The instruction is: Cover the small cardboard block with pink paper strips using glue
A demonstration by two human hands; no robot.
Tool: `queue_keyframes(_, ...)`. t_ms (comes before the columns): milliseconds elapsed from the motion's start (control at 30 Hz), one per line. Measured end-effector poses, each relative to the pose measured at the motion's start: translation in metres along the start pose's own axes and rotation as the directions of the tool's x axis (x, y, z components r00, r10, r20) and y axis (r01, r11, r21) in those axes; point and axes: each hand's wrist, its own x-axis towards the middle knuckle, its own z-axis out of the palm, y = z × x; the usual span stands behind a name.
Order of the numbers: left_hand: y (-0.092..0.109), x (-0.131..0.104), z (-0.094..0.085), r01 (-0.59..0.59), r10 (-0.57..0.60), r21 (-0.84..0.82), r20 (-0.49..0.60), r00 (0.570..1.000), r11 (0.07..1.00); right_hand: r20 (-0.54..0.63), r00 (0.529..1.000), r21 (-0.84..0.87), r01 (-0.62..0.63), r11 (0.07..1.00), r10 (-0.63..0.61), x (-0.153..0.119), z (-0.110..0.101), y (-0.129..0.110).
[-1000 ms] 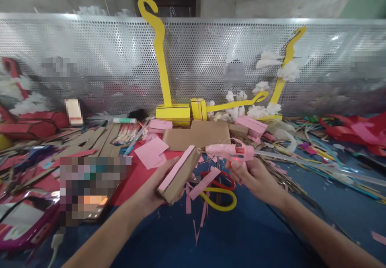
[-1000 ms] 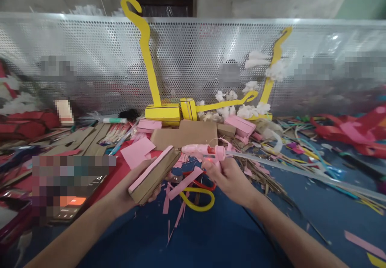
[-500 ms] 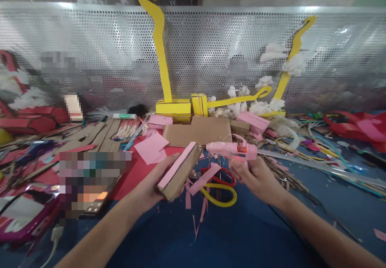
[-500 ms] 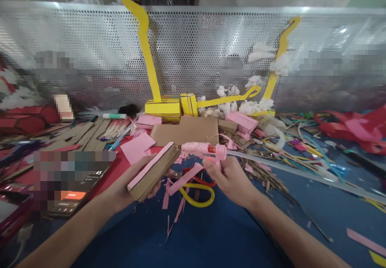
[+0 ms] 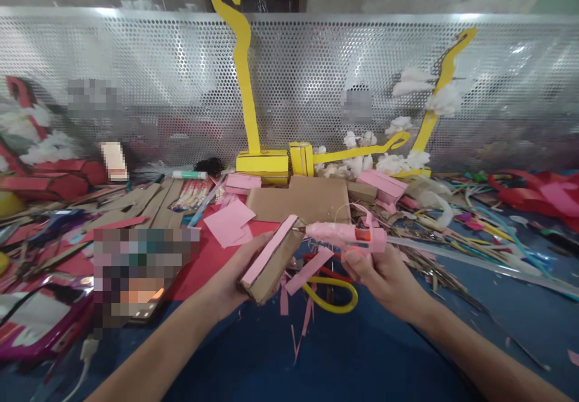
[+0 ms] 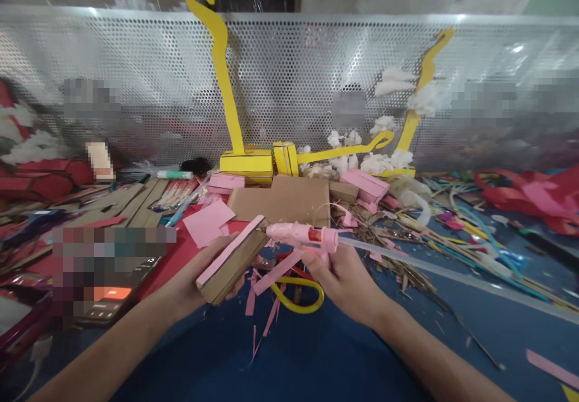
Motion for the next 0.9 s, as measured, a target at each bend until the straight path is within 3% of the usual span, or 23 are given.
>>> queue_keyframes(167,-0.0015,-0.0024,0.0009,-0.018,0.017,0.015,0.017,1.000,1.000,-0.091,0.995,-0.052,-0.057,0.997,0.052,0.0032,-0.0013,-0.0025)
queue_keyframes(433,-0.0001,-0.0026,0.0054,-0.033,0.033,0.018,-0.011,0.999,0.999,-0.014,1.000,0.046,0.006,0.999,-0.005,-0.0046,0.0077,-0.0013)
queue_keyframes(733,-0.0019,-0.0039,0.0032,-0.025,0.025,0.009,0.028,0.999,1.000,-0.110,0.993,0.015,-0.047,0.999,0.048,0.0015,0.0038,-0.0077)
queue_keyframes(900,-0.0008,-0.0034,0.0037,-0.022,0.021,-0.007,-0.008,1.000,1.000,-0.085,0.996,-0.016,-0.039,0.999,0.038,-0.0018,0.0046,-0.0046)
